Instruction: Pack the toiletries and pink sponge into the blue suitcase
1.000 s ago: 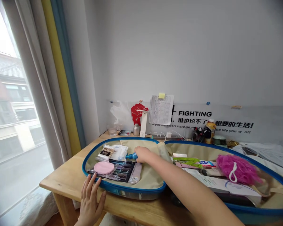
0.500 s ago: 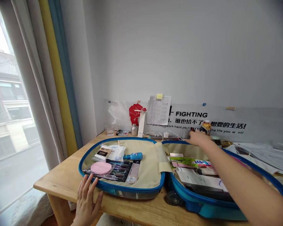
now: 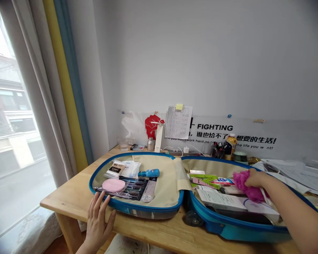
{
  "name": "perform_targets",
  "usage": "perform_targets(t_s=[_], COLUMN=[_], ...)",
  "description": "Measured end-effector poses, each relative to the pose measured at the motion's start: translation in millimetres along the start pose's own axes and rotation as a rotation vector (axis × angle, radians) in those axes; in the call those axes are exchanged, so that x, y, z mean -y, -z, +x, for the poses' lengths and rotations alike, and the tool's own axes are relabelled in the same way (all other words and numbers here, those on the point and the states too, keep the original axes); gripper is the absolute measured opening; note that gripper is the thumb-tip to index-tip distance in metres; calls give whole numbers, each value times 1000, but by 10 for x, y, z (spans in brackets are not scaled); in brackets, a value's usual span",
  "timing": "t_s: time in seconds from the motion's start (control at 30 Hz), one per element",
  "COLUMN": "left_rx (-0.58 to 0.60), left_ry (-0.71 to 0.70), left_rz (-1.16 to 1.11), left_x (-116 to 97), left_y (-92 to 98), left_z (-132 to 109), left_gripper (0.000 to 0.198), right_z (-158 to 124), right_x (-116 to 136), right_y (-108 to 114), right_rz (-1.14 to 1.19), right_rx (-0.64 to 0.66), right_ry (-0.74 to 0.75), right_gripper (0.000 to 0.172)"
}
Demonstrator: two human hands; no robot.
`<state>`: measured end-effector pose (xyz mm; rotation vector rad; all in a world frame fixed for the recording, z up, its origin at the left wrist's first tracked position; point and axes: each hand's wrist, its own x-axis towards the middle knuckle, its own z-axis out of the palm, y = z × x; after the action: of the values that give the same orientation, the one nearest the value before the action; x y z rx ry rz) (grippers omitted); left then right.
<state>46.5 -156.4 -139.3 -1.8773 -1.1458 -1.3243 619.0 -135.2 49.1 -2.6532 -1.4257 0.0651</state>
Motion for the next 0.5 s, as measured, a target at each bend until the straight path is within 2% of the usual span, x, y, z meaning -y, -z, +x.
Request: perform_targets(t_s=[0.1, 0.2, 0.27, 0.33, 0.4, 0.5], left_rx=[1, 4, 7, 12, 15, 19], left_ry=[8, 17, 21, 25, 27, 22], left_rz=[4, 4, 1, -2, -4, -5], left_x=[-12, -17, -15, -12, -11, -8], left_y=[0, -10, -17, -19, -17, -12], left_z=[4, -7, -17, -23, -25, -26], left_gripper=[68, 68, 68, 68, 68, 68], right_z=[-29, -142, -252, -392, -575, -940], right_x=[173, 503, 849, 1292, 1799, 2574], right_y=[120, 308, 406, 432, 368, 138], right_rz=[-29, -3, 47, 122, 213, 324], right_rx=[-23, -137, -205, -219, -198, -115], right_ry=[-94, -45, 80, 269, 479, 769], right_gripper=[38, 47, 56, 65, 68, 68])
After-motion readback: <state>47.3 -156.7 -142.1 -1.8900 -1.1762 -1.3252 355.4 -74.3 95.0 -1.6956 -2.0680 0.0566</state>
